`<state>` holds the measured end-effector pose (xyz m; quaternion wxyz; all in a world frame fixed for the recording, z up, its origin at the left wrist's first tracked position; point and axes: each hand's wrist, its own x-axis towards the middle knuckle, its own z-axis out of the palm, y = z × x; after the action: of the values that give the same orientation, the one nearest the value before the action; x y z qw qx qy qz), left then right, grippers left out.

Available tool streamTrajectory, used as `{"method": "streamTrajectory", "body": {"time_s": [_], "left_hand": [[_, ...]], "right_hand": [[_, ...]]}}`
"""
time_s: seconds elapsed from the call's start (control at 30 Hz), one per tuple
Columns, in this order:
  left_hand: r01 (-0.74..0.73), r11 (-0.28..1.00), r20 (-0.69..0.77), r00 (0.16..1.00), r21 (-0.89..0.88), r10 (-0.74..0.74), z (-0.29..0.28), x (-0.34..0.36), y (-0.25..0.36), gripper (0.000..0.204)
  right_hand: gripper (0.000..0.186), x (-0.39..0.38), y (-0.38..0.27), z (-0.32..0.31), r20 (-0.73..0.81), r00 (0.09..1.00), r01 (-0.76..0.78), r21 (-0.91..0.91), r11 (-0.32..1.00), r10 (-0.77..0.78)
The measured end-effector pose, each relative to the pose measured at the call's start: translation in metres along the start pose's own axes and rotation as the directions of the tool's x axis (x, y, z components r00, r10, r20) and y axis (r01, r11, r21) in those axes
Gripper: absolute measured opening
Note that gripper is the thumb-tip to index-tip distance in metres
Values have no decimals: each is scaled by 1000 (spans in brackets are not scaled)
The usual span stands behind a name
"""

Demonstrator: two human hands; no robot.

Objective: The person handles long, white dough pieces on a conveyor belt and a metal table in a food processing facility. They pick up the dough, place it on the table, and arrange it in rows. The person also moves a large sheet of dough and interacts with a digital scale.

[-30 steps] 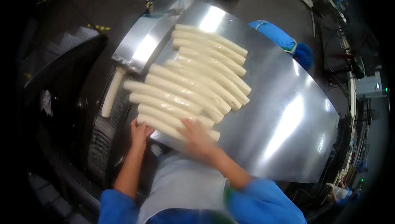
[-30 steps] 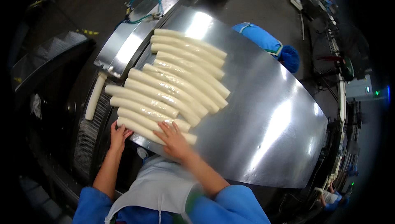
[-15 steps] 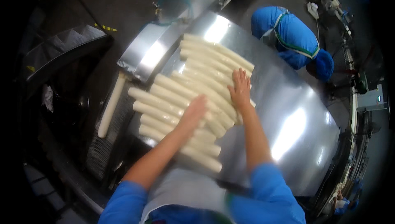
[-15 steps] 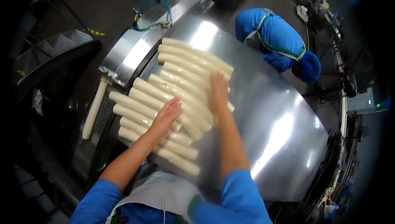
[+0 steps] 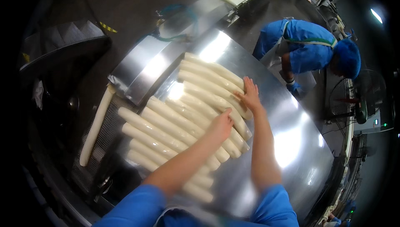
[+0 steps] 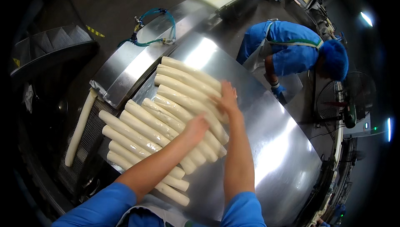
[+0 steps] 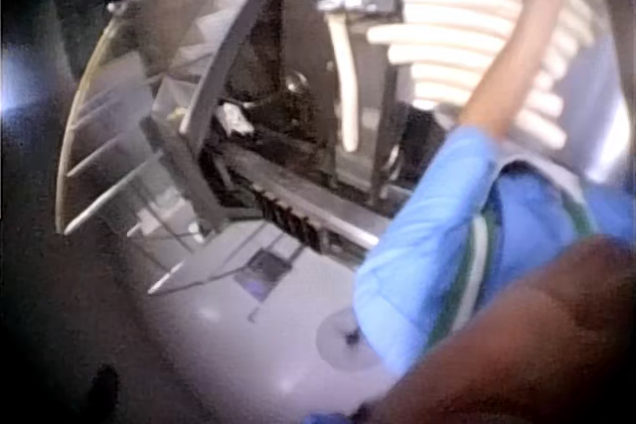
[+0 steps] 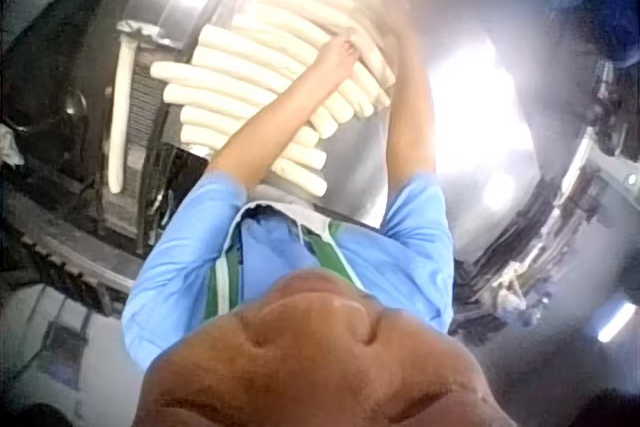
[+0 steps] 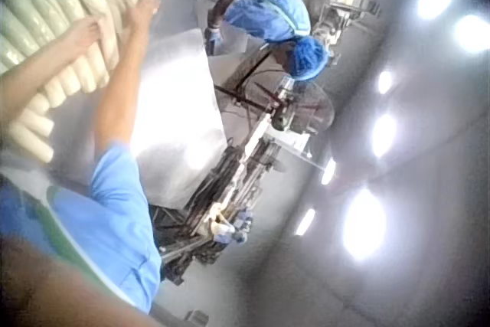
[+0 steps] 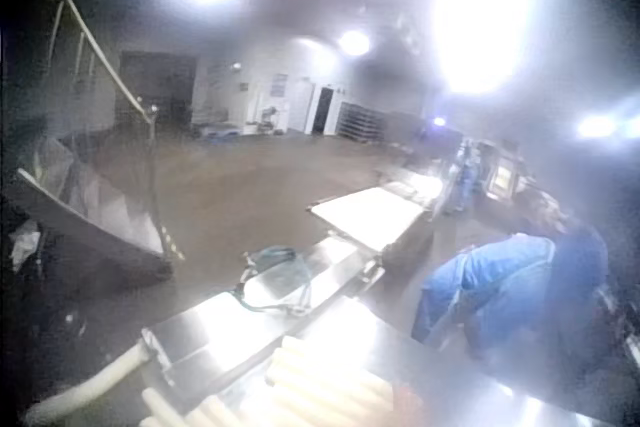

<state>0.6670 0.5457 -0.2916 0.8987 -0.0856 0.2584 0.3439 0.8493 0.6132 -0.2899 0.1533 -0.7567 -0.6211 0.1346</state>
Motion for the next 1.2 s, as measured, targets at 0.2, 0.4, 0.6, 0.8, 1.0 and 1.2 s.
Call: {"method": "streamTrajectory", "body": {"time_s": [0.2,0.4,0.6,0.8,1.0,1.2], "left_hand": [[-85,989,-11,996,-118,84,11,36,8,41],[69,978,118,992,-199,-45,20,30,23,42],[-4,997,17,1000,-82,5,59,-33,49,40],[-76,996,185,981,47,66,65,-129,92,37],[-47,998,443,894,-49,64,26,-288,140,46],[-434,899,236,870,-55,434,-70,-535,161,52]], "right_hand": [[60,52,-44,-43,550,786,-462,221,859,281],[49,48,-17,-35,791,611,-622,451,640,37],[33,-12,-110,-92,426,897,-351,847,400,-114],[33,-80,-206,-122,148,988,-157,937,312,51],[38,-165,-367,-115,108,990,-122,981,151,95],[43,-252,-513,-66,304,875,-246,950,194,-378]]}}
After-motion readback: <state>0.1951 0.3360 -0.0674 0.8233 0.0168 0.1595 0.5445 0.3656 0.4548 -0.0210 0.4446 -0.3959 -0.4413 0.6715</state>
